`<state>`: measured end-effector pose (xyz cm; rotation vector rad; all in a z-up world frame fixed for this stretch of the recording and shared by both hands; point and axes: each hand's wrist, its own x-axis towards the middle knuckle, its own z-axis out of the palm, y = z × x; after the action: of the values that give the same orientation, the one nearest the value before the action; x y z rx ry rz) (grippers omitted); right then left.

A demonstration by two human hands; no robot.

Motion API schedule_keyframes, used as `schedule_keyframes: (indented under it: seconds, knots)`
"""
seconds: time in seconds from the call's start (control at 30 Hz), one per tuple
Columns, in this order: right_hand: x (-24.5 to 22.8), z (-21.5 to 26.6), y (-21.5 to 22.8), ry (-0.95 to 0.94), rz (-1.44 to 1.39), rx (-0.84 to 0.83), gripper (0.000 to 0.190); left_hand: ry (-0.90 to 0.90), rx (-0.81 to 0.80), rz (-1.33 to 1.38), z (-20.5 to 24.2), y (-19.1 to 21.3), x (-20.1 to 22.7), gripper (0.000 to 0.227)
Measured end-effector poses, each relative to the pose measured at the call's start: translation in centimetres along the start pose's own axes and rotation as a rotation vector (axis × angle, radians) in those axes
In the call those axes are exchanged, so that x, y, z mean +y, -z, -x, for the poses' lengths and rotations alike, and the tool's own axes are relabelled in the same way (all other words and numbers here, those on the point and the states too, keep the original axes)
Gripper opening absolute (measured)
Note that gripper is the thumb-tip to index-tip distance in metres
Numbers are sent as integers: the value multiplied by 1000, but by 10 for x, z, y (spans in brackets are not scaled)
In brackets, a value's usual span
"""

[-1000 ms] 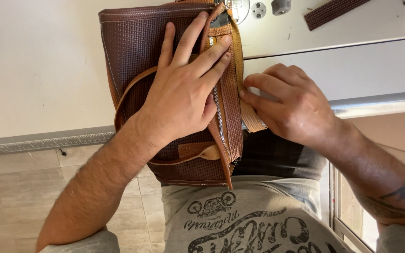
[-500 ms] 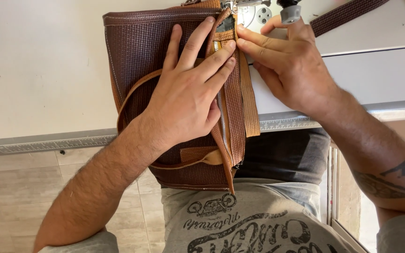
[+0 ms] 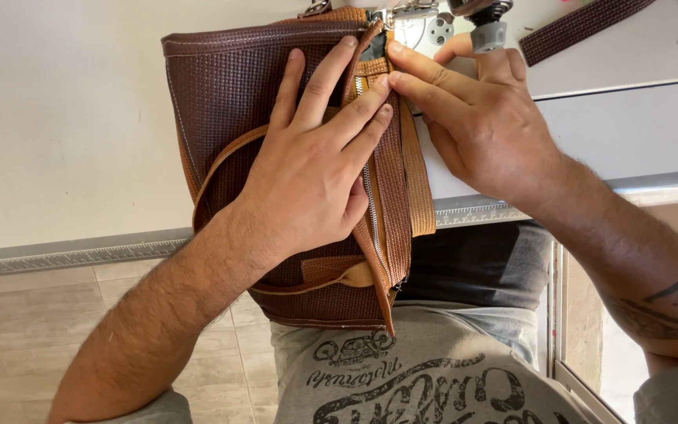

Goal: Marking and cutting leather pieces and then sewing a zipper onto a leather bag using an industrial sewing machine.

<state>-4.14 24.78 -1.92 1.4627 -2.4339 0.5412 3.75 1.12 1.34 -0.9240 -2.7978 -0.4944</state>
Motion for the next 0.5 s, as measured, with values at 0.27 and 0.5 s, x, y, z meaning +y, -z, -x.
schedule_keyframes:
  seconds: [0.27,0.5]
  knots:
    - [-3,-6,5,40,315,-37,31,-60,18,-186,-15,4,-21,61]
    - [-1,-9,6,50,374,-62,36,-176,35,-336,-26,8,-44,61]
